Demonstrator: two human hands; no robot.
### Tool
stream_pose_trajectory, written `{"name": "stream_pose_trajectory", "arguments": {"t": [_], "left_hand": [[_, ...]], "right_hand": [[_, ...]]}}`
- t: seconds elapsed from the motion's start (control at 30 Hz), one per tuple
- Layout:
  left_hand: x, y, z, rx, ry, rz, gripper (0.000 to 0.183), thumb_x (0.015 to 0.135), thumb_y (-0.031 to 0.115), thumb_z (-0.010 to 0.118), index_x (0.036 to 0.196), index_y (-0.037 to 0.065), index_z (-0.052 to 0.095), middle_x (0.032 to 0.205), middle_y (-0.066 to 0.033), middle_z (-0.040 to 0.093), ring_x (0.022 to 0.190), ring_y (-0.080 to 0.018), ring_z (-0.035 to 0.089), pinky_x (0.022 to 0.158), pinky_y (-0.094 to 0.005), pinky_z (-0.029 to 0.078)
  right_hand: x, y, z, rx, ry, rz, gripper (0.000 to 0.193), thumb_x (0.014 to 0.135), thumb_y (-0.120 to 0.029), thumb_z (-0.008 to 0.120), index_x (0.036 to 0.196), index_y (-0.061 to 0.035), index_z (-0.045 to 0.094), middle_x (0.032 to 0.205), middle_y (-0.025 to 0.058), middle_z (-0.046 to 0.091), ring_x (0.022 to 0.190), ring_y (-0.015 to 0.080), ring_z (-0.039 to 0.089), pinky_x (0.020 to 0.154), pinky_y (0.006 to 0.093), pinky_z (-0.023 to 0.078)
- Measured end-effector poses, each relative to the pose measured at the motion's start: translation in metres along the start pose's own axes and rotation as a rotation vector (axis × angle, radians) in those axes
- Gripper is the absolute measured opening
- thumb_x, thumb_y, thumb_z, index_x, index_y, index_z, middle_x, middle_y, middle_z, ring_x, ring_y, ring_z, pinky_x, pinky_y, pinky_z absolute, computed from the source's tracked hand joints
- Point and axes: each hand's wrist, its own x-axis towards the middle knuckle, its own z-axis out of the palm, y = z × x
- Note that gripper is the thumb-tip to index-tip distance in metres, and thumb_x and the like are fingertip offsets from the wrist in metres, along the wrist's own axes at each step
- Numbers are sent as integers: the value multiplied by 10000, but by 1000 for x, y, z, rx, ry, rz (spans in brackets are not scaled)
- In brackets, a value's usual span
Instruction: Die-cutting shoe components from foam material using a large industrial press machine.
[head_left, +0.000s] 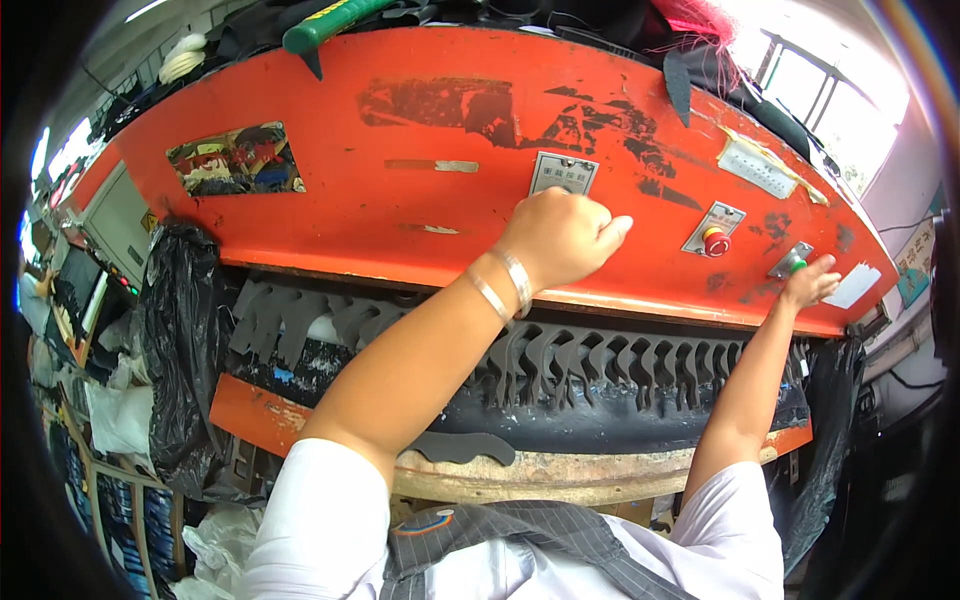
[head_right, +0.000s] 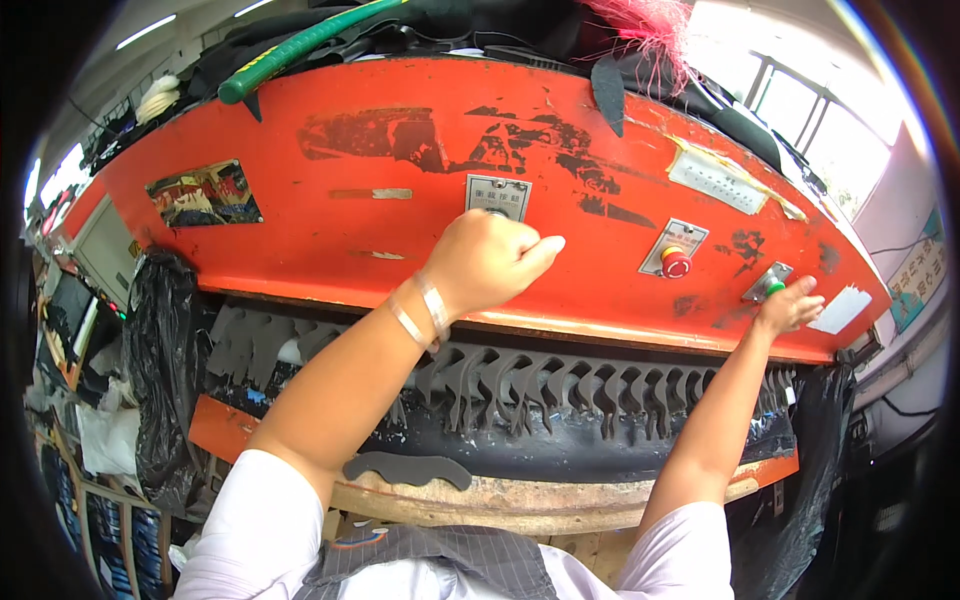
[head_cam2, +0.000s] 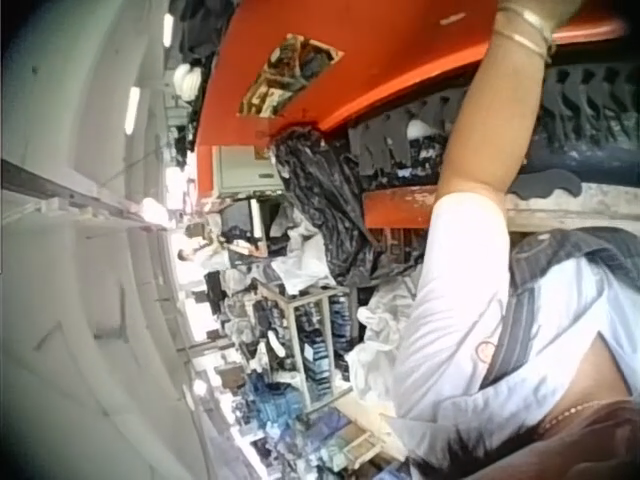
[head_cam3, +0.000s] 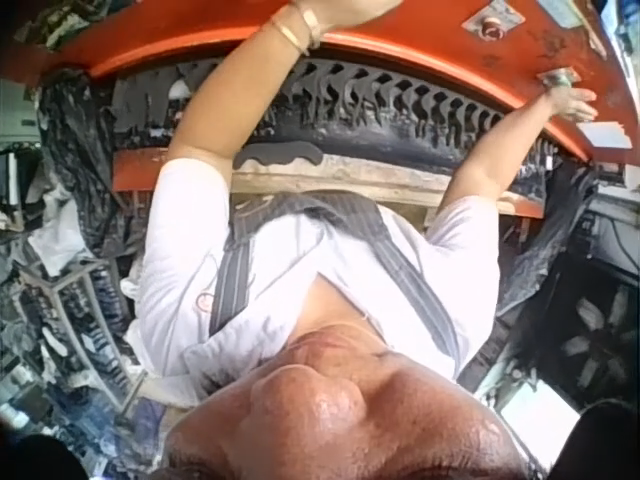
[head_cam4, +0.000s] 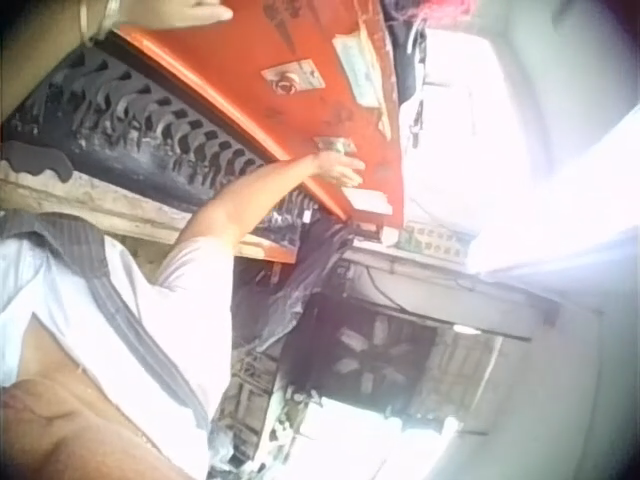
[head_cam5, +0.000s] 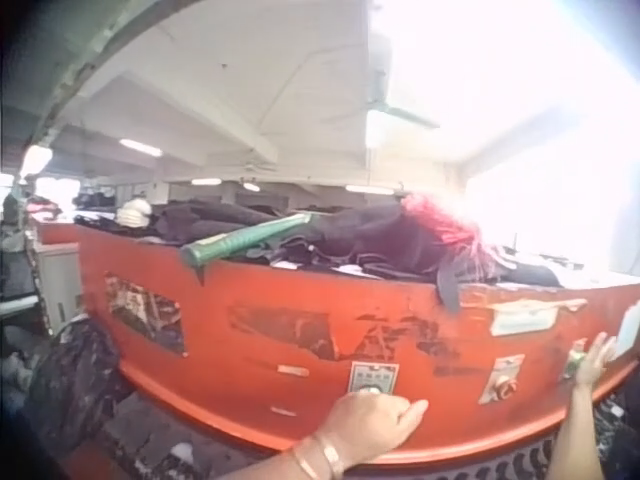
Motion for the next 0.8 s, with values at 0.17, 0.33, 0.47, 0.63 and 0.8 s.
{"name": "stream_pose_trajectory", "arguments": {"t": [0.17, 0.33, 0.47, 0.63, 0.8], "left_hand": [[1, -9, 4, 113, -113, -125, 433, 888, 321, 576, 548, 52, 568, 567, -179, 539, 552, -378, 551, 515, -452, 432], [-100, -13, 11, -61, -258, -275, 407, 895, 348, 574, 626, 46, 613, 630, -182, 583, 601, -380, 581, 569, -456, 466], [-222, -18, -15, -7, -326, -504, 399, 894, 352, 581, 649, 40, 622, 659, -165, 607, 637, -366, 599, 599, -444, 474], [-303, 12, -78, 84, -243, -803, 327, 885, 334, 584, 720, 63, 663, 760, -140, 655, 746, -349, 627, 688, -445, 497], [-346, 34, -79, 309, -124, -499, 199, 853, 272, 623, 775, 98, 679, 815, -68, 662, 816, -261, 631, 759, -393, 455]], "right_hand": [[-9, 5, 6, 173, -181, 154, 1006, 909, -720, 260, 1461, 110, 123, 1536, 311, 95, 1448, 404, 39, 1168, 482, 61], [-94, -9, -65, 149, -233, -58, 663, 999, -411, 401, 1417, 93, 300, 1498, 271, 262, 1400, 370, 238, 1144, 442, 194], [-197, -49, -124, 264, -607, 36, 499, 979, -237, 515, 1367, 53, 394, 1384, 203, 393, 1309, 304, 367, 1101, 398, 266], [-317, -152, -229, 465, -1204, -299, 530, 768, -181, 706, 1223, 1, 504, 1223, 176, 501, 1146, 325, 465, 1011, 419, 365], [-368, -235, -292, 669, -1607, -852, 597, 722, -297, 753, 1229, -79, 525, 1173, 144, 550, 1102, 331, 504, 939, 448, 391]]}}
